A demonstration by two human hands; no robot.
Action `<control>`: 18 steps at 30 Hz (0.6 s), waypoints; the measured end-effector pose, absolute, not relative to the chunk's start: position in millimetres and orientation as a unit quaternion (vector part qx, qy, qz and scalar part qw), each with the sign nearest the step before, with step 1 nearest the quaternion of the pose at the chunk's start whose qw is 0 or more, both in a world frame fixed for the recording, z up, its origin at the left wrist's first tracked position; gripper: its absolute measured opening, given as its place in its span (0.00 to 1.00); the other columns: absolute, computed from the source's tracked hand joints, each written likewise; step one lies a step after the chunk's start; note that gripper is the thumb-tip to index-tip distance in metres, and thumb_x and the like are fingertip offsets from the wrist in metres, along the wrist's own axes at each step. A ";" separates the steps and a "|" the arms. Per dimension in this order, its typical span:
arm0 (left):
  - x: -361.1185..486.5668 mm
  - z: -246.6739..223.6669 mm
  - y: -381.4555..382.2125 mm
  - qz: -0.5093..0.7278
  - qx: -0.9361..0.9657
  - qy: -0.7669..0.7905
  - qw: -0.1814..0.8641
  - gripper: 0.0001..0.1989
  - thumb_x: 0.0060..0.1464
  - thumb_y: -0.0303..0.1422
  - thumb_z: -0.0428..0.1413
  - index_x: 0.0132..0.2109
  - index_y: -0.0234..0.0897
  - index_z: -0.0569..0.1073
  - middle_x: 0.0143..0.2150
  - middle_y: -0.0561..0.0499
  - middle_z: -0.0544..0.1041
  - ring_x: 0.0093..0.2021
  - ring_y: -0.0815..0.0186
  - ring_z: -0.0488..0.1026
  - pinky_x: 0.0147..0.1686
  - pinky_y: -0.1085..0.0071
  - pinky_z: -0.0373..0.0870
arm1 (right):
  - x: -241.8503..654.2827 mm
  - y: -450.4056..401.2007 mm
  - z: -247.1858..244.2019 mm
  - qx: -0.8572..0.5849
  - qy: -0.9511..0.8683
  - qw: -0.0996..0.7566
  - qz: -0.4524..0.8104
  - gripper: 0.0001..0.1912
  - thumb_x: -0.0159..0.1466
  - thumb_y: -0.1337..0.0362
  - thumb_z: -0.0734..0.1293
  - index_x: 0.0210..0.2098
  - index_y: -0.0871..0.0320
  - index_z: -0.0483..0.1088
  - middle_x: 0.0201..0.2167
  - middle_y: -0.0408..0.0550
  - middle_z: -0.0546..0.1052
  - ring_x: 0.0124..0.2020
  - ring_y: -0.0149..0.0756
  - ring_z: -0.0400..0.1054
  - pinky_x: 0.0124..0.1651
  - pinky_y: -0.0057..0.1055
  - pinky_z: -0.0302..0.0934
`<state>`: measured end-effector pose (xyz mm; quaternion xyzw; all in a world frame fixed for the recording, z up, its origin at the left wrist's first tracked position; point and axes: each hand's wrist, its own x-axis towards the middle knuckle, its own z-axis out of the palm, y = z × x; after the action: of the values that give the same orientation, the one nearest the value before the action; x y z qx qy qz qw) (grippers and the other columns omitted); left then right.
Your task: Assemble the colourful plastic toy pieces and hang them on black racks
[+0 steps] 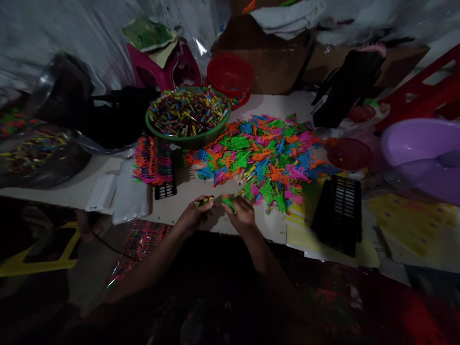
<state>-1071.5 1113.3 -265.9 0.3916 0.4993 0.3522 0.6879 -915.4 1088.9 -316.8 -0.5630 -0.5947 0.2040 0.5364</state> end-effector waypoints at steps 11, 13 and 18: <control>-1060.3 -270.0 1103.1 0.347 0.472 0.490 0.645 0.19 0.38 0.40 0.61 0.36 0.32 0.70 0.20 0.57 0.67 0.16 0.76 0.61 0.14 0.80 0.50 | -934.8 1090.7 -305.8 -0.506 -0.359 0.636 0.458 0.13 0.53 0.56 0.66 0.30 0.60 0.72 0.27 0.46 0.75 0.28 0.32 0.68 0.33 0.29 0.63; -1060.5 -272.7 1102.2 0.348 0.501 0.485 0.626 0.17 0.37 0.41 0.61 0.33 0.33 0.70 0.20 0.57 0.67 0.18 0.76 0.61 0.17 0.79 0.55 | -938.5 1087.7 -303.1 -0.513 -0.359 0.634 0.454 0.12 0.52 0.56 0.66 0.29 0.60 0.71 0.26 0.46 0.75 0.28 0.33 0.68 0.33 0.29 0.63; -1059.5 -273.1 1101.1 0.329 0.609 0.462 0.555 0.14 0.42 0.41 0.59 0.30 0.33 0.71 0.23 0.55 0.71 0.21 0.73 0.65 0.25 0.76 0.63 | -938.2 1091.4 -300.4 -0.523 -0.363 0.616 0.464 0.14 0.53 0.53 0.64 0.26 0.59 0.70 0.23 0.46 0.74 0.26 0.34 0.68 0.32 0.31 0.63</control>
<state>-1059.5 1101.1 -273.1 0.6086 0.4625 0.3291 0.5545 -938.2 1091.4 -300.4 -0.5233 -0.3627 0.4642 0.6157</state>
